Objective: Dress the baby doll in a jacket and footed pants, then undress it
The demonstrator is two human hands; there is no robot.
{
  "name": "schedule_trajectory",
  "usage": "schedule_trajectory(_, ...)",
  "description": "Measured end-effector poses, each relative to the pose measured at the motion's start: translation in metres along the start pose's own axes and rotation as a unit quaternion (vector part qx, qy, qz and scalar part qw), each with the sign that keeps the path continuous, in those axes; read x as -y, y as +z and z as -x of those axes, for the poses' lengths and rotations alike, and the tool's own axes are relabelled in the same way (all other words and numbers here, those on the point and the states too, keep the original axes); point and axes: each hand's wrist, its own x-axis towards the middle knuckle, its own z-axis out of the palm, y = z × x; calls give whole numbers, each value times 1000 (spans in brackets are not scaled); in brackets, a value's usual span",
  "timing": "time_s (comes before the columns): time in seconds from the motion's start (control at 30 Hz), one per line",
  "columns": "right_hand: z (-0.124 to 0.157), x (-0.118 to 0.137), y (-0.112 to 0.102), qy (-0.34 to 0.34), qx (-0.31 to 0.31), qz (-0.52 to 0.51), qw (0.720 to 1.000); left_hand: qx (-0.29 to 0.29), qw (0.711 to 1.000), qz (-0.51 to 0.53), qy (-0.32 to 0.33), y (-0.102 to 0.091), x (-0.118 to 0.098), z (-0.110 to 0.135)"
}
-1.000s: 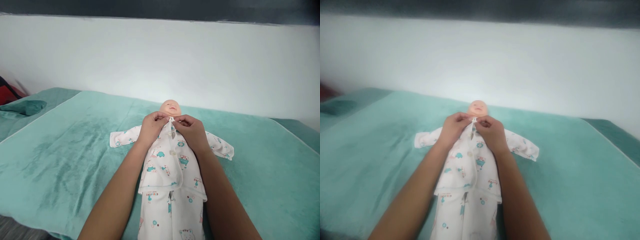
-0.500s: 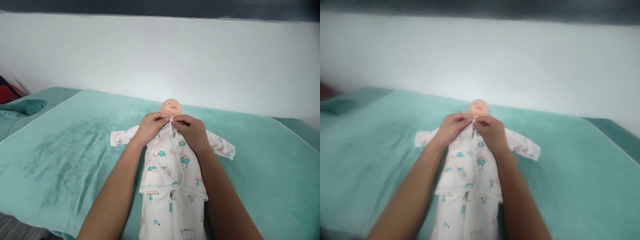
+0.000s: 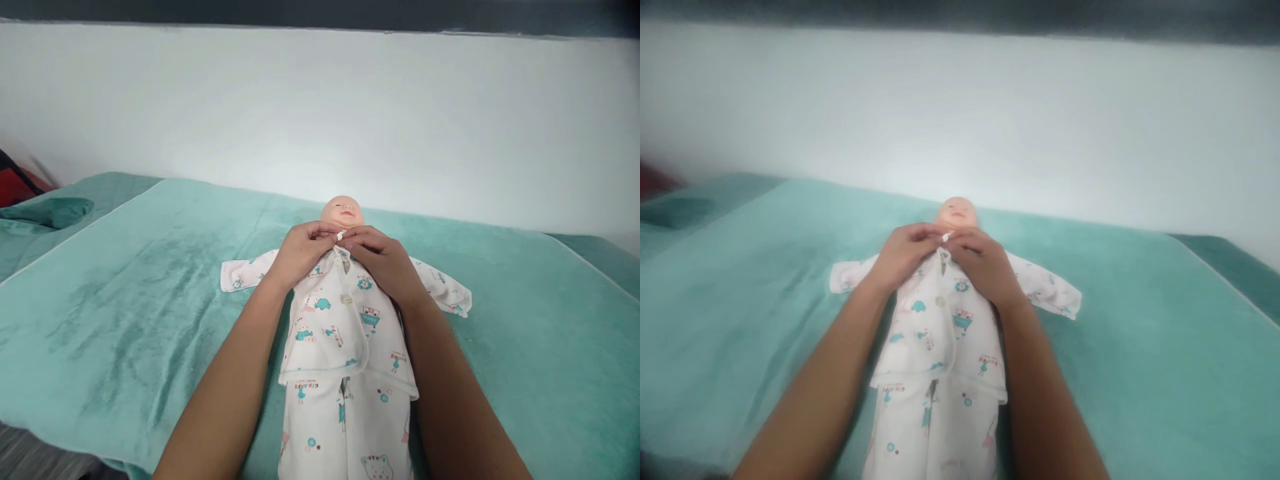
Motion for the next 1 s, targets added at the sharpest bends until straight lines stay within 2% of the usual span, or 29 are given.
schedule_trajectory(0.37,0,0,1,45,-39,-28,998,-35,996,-80,26,6,1,2)
schedule_trajectory(0.6,-1,0,4,44,-48,-6,998,-49,995,-80,37,7,5,0)
schedule_trajectory(0.8,-2,-4,4,44,-63,17,997,-48,998,-28,17,9,8,-3)
schedule_trajectory(1.0,-2,-5,4,31,-63,0,997,-40,997,-56,33,9,6,-1)
